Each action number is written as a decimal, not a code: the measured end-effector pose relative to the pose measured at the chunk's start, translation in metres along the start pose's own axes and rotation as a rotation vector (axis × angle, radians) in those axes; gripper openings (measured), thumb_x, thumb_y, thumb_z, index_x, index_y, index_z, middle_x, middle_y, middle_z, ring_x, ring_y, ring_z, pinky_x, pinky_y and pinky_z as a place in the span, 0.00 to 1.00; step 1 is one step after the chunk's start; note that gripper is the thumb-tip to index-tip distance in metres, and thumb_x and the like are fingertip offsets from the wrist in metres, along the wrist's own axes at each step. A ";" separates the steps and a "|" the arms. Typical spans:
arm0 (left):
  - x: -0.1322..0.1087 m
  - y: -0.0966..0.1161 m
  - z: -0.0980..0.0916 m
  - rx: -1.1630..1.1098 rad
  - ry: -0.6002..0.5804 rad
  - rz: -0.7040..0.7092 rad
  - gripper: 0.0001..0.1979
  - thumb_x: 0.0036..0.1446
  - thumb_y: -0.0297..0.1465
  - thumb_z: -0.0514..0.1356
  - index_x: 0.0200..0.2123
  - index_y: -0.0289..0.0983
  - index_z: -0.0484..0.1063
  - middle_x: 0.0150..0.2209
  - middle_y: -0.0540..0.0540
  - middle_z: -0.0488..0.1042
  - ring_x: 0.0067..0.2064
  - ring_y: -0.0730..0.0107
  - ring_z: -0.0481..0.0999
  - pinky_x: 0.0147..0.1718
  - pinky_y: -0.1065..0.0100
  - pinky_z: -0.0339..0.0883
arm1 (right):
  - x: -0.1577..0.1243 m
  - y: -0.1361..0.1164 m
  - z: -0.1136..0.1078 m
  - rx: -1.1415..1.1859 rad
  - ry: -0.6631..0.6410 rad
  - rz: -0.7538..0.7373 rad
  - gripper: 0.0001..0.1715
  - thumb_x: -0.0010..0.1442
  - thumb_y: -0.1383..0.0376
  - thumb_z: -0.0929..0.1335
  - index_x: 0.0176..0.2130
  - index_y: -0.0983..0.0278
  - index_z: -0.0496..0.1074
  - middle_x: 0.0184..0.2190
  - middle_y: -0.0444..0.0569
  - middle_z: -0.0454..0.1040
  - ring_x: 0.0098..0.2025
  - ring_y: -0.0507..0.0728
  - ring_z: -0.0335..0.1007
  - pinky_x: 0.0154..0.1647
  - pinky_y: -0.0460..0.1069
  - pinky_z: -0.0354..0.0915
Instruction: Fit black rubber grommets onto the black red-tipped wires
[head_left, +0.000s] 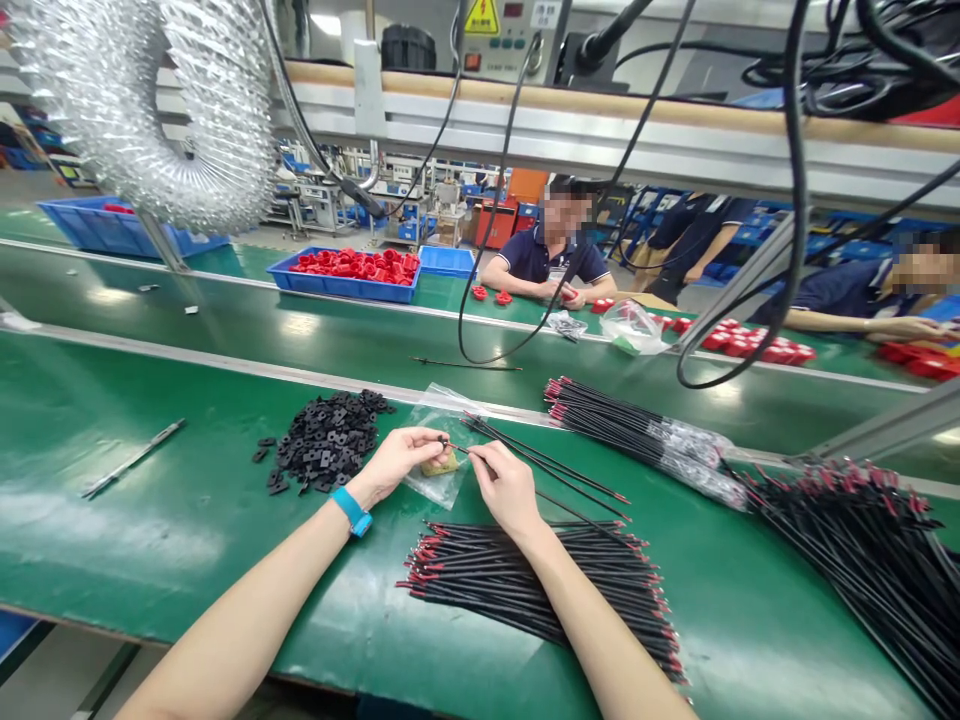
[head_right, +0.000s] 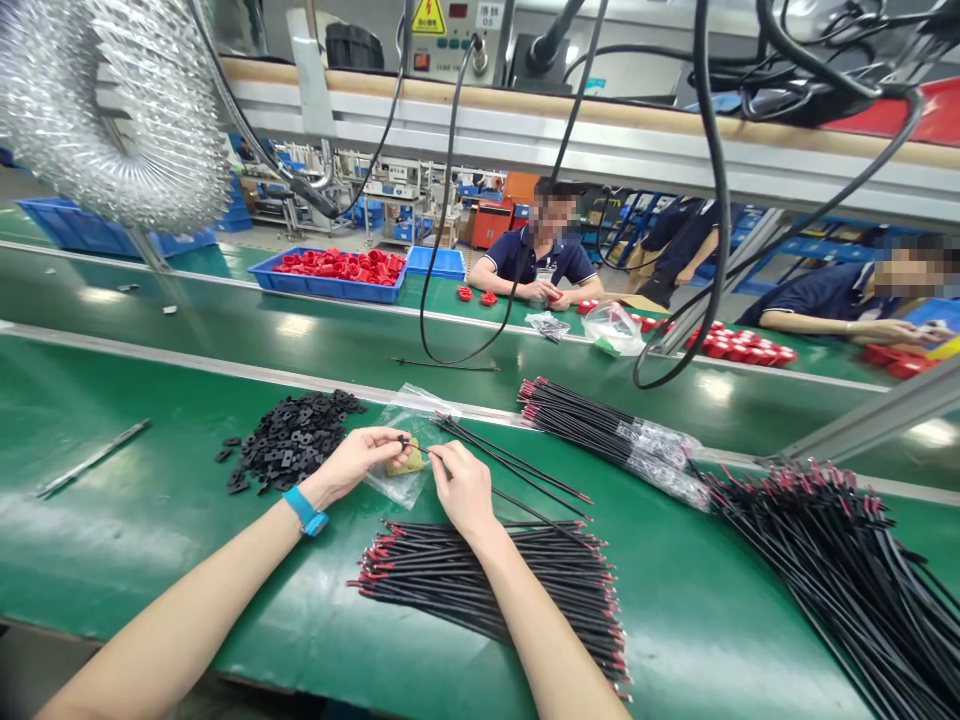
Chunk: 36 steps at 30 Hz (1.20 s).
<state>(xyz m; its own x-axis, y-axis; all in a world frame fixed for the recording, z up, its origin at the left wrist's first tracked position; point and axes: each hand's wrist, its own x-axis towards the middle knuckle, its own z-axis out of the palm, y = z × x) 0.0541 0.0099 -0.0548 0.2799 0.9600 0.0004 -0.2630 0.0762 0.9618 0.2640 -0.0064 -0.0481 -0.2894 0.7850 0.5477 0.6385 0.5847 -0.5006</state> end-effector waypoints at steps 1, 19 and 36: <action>0.000 0.001 0.000 -0.006 -0.005 -0.005 0.24 0.48 0.38 0.70 0.46 0.29 0.75 0.37 0.39 0.78 0.35 0.68 0.76 0.39 0.67 0.71 | 0.000 0.000 0.000 -0.003 0.011 -0.008 0.15 0.69 0.62 0.61 0.43 0.61 0.75 0.37 0.50 0.75 0.37 0.55 0.72 0.39 0.47 0.65; -0.016 0.004 0.026 0.512 0.050 0.316 0.09 0.52 0.34 0.66 0.35 0.35 0.80 0.34 0.44 0.79 0.37 0.65 0.76 0.39 0.67 0.69 | 0.001 -0.012 0.008 0.253 -0.083 0.092 0.22 0.68 0.58 0.61 0.27 0.63 0.72 0.24 0.47 0.68 0.29 0.54 0.67 0.32 0.47 0.63; -0.010 -0.004 0.018 0.459 0.058 0.276 0.09 0.51 0.33 0.68 0.35 0.35 0.80 0.36 0.44 0.79 0.38 0.66 0.76 0.40 0.69 0.69 | -0.001 -0.007 0.010 0.257 -0.057 0.007 0.15 0.68 0.60 0.62 0.35 0.63 0.74 0.31 0.49 0.72 0.34 0.55 0.69 0.38 0.49 0.65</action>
<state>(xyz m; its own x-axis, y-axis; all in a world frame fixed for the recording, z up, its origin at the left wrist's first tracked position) 0.0689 -0.0044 -0.0539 0.2027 0.9421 0.2673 0.1144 -0.2939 0.9490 0.2525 -0.0095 -0.0516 -0.3296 0.7954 0.5086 0.4407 0.6061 -0.6622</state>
